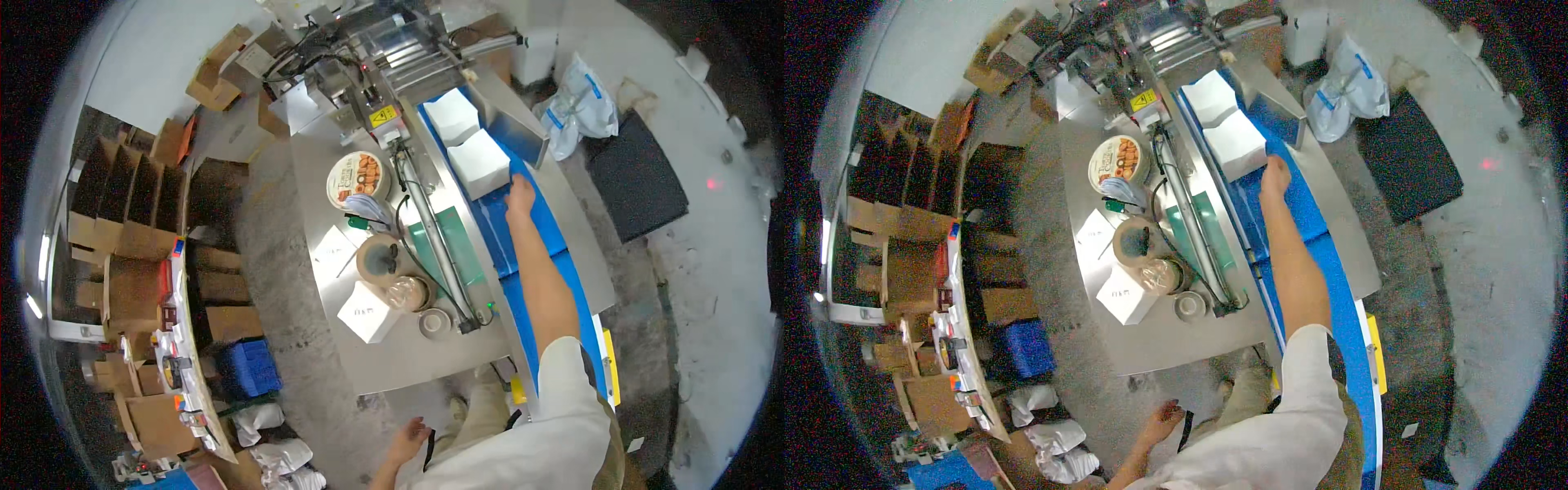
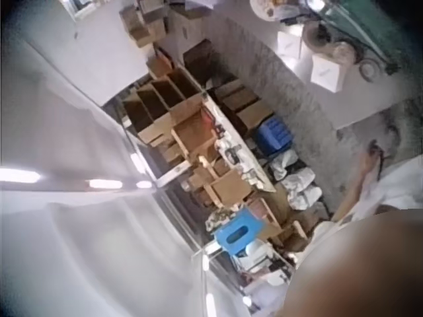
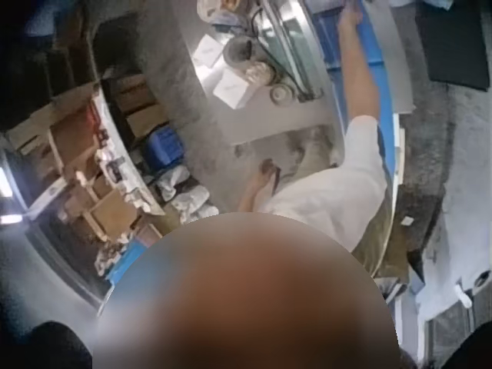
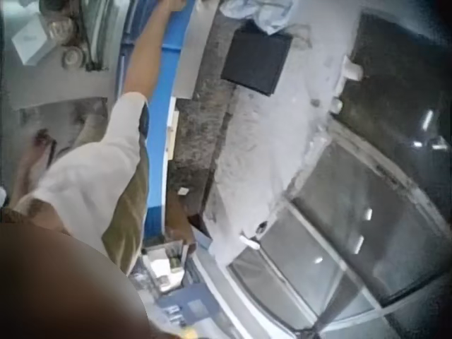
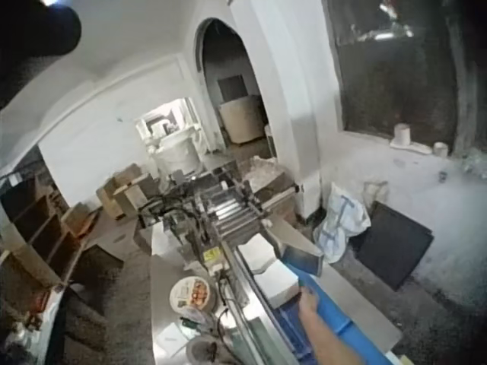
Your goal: Bagging paper products using a sealing machine and placing them into a box.
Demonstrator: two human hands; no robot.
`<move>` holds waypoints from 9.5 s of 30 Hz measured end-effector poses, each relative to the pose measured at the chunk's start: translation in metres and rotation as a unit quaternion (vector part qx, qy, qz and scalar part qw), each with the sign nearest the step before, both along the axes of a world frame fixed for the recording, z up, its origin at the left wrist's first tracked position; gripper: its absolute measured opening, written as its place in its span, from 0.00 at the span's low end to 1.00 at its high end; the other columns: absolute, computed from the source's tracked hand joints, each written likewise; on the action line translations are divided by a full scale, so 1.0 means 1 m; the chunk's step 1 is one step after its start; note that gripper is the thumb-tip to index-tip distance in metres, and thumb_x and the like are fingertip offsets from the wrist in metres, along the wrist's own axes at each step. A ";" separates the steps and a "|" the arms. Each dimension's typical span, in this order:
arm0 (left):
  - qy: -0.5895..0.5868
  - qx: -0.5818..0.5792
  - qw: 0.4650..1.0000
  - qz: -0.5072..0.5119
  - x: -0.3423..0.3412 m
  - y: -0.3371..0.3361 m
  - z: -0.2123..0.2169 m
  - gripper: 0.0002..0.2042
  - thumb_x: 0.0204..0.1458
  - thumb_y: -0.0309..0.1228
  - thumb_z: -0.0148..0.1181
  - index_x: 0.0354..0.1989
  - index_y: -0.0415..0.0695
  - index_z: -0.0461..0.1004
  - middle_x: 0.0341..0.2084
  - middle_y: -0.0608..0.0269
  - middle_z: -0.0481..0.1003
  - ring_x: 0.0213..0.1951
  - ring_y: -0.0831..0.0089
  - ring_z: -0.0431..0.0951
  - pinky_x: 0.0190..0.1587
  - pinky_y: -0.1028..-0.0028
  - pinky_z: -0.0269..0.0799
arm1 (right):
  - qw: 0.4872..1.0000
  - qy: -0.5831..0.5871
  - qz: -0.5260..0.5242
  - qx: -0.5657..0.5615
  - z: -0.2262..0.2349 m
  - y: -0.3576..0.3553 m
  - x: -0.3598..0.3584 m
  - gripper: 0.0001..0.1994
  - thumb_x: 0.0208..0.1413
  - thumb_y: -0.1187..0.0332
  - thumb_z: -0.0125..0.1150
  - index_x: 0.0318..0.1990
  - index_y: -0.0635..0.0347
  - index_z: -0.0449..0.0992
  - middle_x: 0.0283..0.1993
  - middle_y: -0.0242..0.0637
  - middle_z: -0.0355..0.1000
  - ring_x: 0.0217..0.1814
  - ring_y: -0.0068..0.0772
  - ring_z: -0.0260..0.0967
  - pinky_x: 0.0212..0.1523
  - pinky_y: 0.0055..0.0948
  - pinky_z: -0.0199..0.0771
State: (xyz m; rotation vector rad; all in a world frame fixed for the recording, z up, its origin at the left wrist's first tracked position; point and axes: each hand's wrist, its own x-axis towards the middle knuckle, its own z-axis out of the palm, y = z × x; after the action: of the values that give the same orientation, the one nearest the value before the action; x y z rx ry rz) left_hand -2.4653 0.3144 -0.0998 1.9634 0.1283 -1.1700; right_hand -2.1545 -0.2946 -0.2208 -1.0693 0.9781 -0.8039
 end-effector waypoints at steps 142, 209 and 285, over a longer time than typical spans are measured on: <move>0.391 -0.189 0.727 -0.532 -0.702 -0.175 0.089 0.28 0.55 0.36 0.63 0.60 0.33 0.63 0.53 0.57 0.71 0.53 0.66 0.73 0.55 0.66 0.68 | 0.904 0.342 -0.256 -0.007 0.281 0.541 -1.319 0.40 0.59 0.44 0.57 0.68 0.66 0.55 0.54 0.58 0.70 0.54 0.48 0.71 0.56 0.39 0.68; 0.093 -0.318 0.876 -0.349 -0.288 -0.050 0.070 0.20 0.56 0.32 0.63 0.54 0.37 0.70 0.38 0.63 0.77 0.41 0.77 0.76 0.45 0.76 0.73 | 0.974 0.188 0.095 -0.079 0.250 0.386 -0.837 0.23 0.58 0.60 0.63 0.55 0.68 0.71 0.48 0.43 0.75 0.51 0.30 0.72 0.52 0.31 0.73; 0.002 -0.272 0.942 -0.194 -0.231 -0.004 0.031 0.12 0.56 0.27 0.60 0.47 0.36 0.73 0.32 0.64 0.77 0.31 0.78 0.75 0.34 0.78 0.70 | 0.992 -0.018 -0.004 0.123 0.171 0.336 -0.699 0.18 0.59 0.60 0.61 0.51 0.62 0.74 0.45 0.38 0.75 0.45 0.33 0.74 0.47 0.35 0.76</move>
State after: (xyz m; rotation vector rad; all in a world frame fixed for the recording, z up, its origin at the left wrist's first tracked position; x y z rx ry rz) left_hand -2.6962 0.3105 -0.0684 1.5213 -0.5511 -1.2857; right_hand -2.8532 0.0419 -0.0493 -0.8359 1.0219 -0.6876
